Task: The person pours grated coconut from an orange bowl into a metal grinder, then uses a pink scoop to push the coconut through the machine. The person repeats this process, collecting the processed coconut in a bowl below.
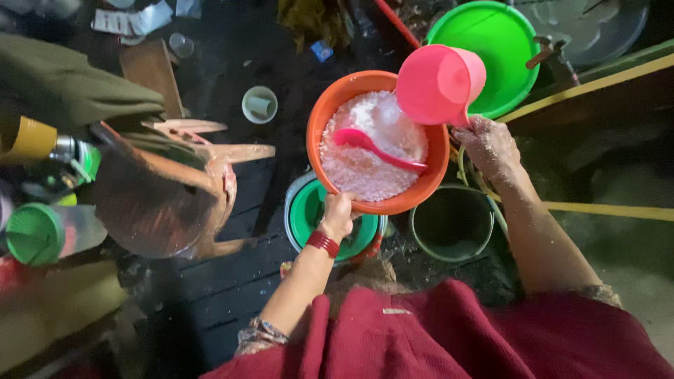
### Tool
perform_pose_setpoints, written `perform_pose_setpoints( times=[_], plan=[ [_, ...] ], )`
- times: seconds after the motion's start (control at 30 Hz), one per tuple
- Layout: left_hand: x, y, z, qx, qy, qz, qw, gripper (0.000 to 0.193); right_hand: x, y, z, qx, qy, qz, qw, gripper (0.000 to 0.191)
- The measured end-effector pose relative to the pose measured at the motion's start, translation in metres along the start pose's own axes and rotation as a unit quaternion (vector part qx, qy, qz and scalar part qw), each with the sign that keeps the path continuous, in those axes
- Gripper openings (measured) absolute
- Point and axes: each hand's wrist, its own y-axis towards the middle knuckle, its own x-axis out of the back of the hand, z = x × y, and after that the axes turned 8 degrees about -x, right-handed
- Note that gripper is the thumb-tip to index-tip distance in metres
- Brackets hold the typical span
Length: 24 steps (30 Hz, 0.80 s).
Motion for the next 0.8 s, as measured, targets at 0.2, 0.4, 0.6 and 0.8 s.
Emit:
perform_pose_setpoints(
  times=[0.2, 0.4, 0.6, 0.8],
  plan=[
    [-0.009, -0.019, 0.006, -0.005, -0.02, -0.001, 1.0, 0.034, 0.014, -0.039, 0.006, 0.043, -0.139, 0.033, 0.989, 0.037],
    [-0.009, -0.025, 0.004, -0.012, -0.026, 0.016, 0.999, 0.033, 0.014, -0.069, -0.014, 0.094, -0.219, 0.035, 0.971, 0.034],
    [0.013, -0.041, 0.0, 0.022, -0.021, 0.022, 0.999, 0.029, 0.012, -0.091, -0.029, 0.127, -0.24, -0.028, 0.962, 0.032],
    [0.038, -0.07, 0.001, 0.064, -0.049, 0.052, 0.995, 0.027, 0.004, -0.087, -0.039, 0.153, -0.208, -0.099, 0.961, 0.024]
  ],
)
